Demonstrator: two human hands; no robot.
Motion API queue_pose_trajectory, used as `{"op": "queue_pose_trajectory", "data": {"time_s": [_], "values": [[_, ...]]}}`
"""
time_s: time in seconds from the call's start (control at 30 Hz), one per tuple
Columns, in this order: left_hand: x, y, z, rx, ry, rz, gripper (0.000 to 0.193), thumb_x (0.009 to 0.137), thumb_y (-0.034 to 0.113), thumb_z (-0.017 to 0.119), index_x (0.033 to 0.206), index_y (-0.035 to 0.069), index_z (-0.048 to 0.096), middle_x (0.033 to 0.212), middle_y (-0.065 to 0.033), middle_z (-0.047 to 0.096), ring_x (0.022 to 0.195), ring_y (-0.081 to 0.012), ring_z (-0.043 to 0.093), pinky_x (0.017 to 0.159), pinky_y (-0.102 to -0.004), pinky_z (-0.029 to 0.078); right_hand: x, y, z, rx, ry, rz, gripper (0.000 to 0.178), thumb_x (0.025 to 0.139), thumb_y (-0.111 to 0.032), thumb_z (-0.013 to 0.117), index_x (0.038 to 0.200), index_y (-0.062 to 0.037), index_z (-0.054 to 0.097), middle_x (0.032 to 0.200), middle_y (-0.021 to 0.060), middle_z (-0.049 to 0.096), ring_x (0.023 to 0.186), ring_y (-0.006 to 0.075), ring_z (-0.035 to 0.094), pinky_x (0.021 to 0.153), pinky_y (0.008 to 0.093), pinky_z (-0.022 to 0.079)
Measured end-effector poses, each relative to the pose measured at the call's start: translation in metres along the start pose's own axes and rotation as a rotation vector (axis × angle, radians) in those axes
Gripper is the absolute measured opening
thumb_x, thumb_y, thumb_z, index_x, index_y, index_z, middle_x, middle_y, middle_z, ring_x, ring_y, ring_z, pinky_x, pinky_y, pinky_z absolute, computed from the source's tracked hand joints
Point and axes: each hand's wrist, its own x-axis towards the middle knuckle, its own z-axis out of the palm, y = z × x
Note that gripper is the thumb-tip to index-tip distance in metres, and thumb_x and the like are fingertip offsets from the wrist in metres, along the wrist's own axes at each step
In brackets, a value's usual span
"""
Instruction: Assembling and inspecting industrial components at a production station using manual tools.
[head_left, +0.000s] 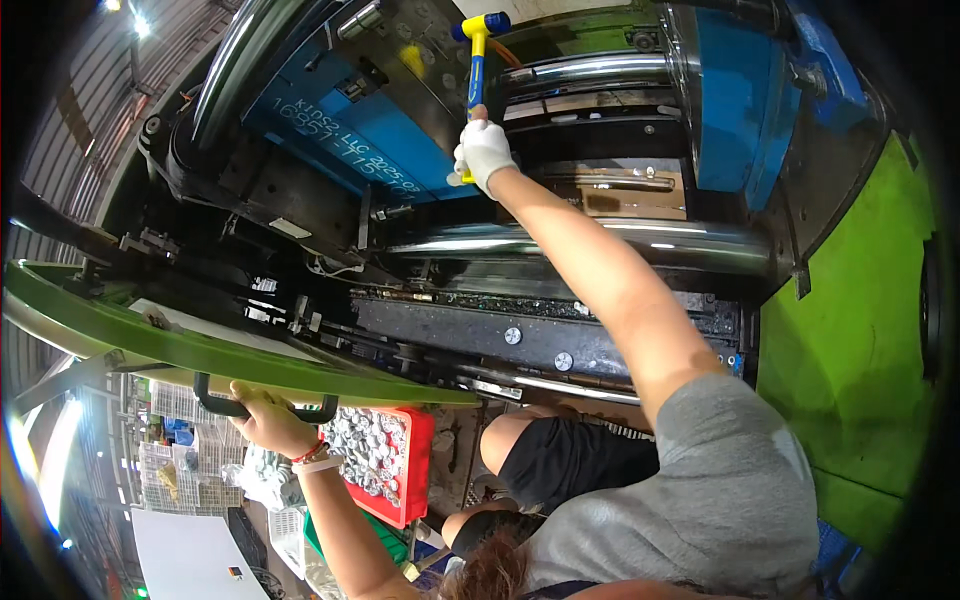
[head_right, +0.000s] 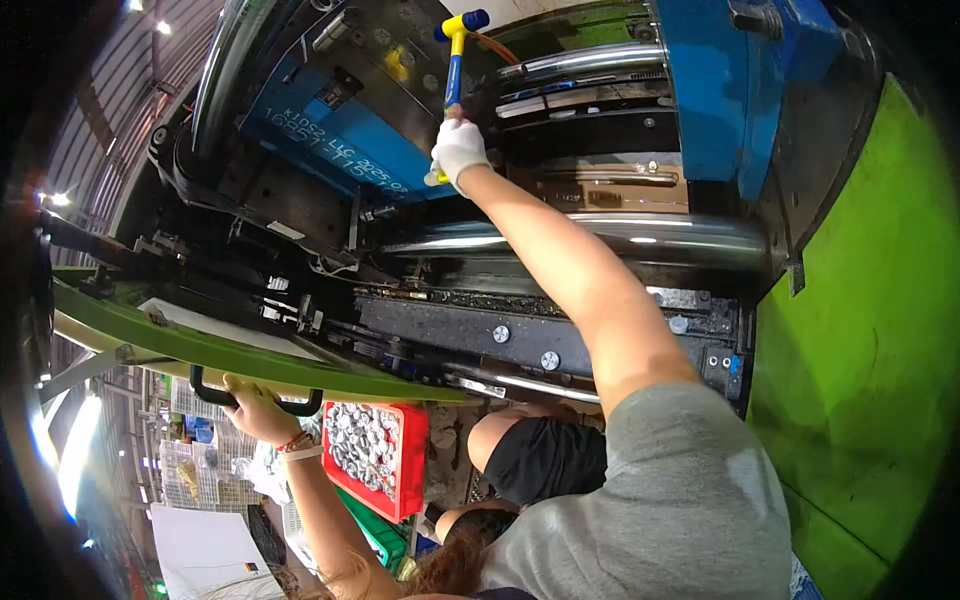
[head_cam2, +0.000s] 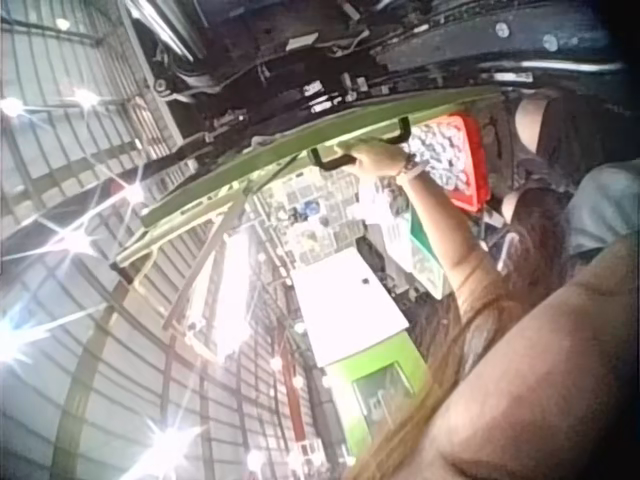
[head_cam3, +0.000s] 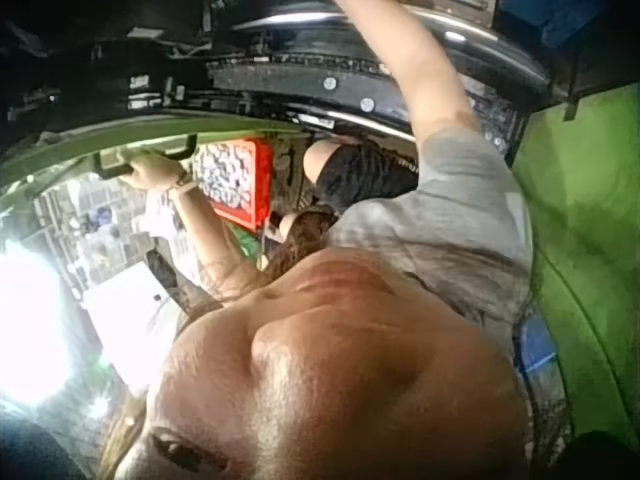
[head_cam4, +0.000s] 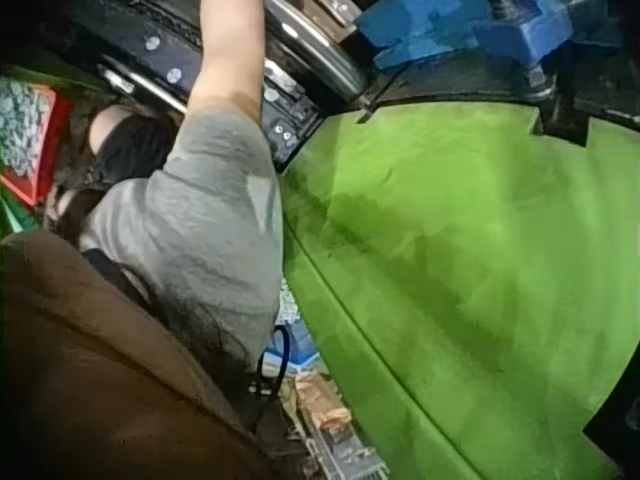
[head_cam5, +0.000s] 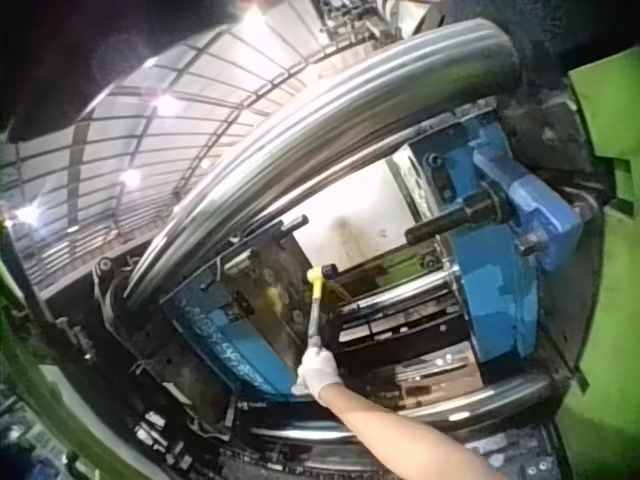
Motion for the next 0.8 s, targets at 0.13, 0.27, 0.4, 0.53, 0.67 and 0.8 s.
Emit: {"op": "queue_pose_trajectory", "data": {"time_s": [0.13,0.27,0.4,0.53,0.67,0.8], "values": [[0.005,-0.003,-0.014,-0.009,-0.014,0.016,0.02,0.091,0.024,0.054,0.088,0.005,0.048,0.057,0.0056,0.039,0.045,-0.0032,0.031,0.04,-0.02,0.026,-0.033,-0.024,-0.025,0.268,-0.211,0.107,0.046,0.092,-0.051,0.036,0.072,-0.0101,0.044,0.048,0.0009,0.039,0.034,0.0136,0.039,0.036,0.0325,0.038],[0.0,0.001,-0.007,-0.013,0.038,-0.006,0.02,0.091,0.024,0.054,0.087,0.005,0.048,0.058,0.0052,0.04,0.046,-0.0033,0.032,0.041,-0.02,0.026,-0.041,-0.024,-0.027,0.728,-0.046,-0.116,0.047,0.092,-0.053,0.034,0.068,-0.0132,0.037,0.042,0.0001,0.032,0.028,0.015,0.032,0.03,0.0306,0.025],[0.003,-0.004,-0.008,0.005,0.021,0.006,0.021,0.092,0.025,0.053,0.086,0.005,0.048,0.058,0.0047,0.039,0.046,-0.0033,0.031,0.041,-0.0203,0.025,-0.034,-0.018,-0.014,0.787,0.091,-0.086,0.045,0.091,-0.054,0.034,0.074,-0.0127,0.04,0.044,0.0028,0.036,0.031,0.0191,0.038,0.032,0.0399,0.036],[0.009,-0.012,-0.017,-0.013,-0.026,0.022,0.021,0.092,0.025,0.054,0.087,0.006,0.047,0.06,0.0045,0.041,0.046,-0.0036,0.031,0.041,-0.0208,0.025,-0.043,-0.014,-0.019,0.449,-0.093,0.387,0.047,0.093,-0.05,0.032,0.065,-0.0122,0.04,0.045,0.0014,0.035,0.034,0.0179,0.038,0.036,0.0378,0.036],[0.003,-0.002,-0.009,-0.018,-0.006,0.011,0.02,0.092,0.024,0.053,0.088,0.005,0.048,0.06,0.0044,0.04,0.046,-0.0038,0.03,0.041,-0.0215,0.024,-0.038,-0.017,-0.045,0.431,0.088,0.029,0.051,0.093,-0.049,0.034,0.06,-0.0109,0.039,0.044,0.0035,0.038,0.03,0.0178,0.039,0.031,0.0342,0.037],[0.002,0.0,-0.005,0.004,0.019,0.026,0.018,0.093,0.021,0.049,0.088,0.004,0.049,0.057,0.0039,0.038,0.045,-0.0036,0.031,0.04,-0.0196,0.025,-0.031,-0.025,-0.035,0.731,0.08,-0.094,0.044,0.092,-0.053,0.033,0.075,-0.0125,0.036,0.044,0.001,0.031,0.028,0.0157,0.035,0.026,0.0333,0.034]]}}
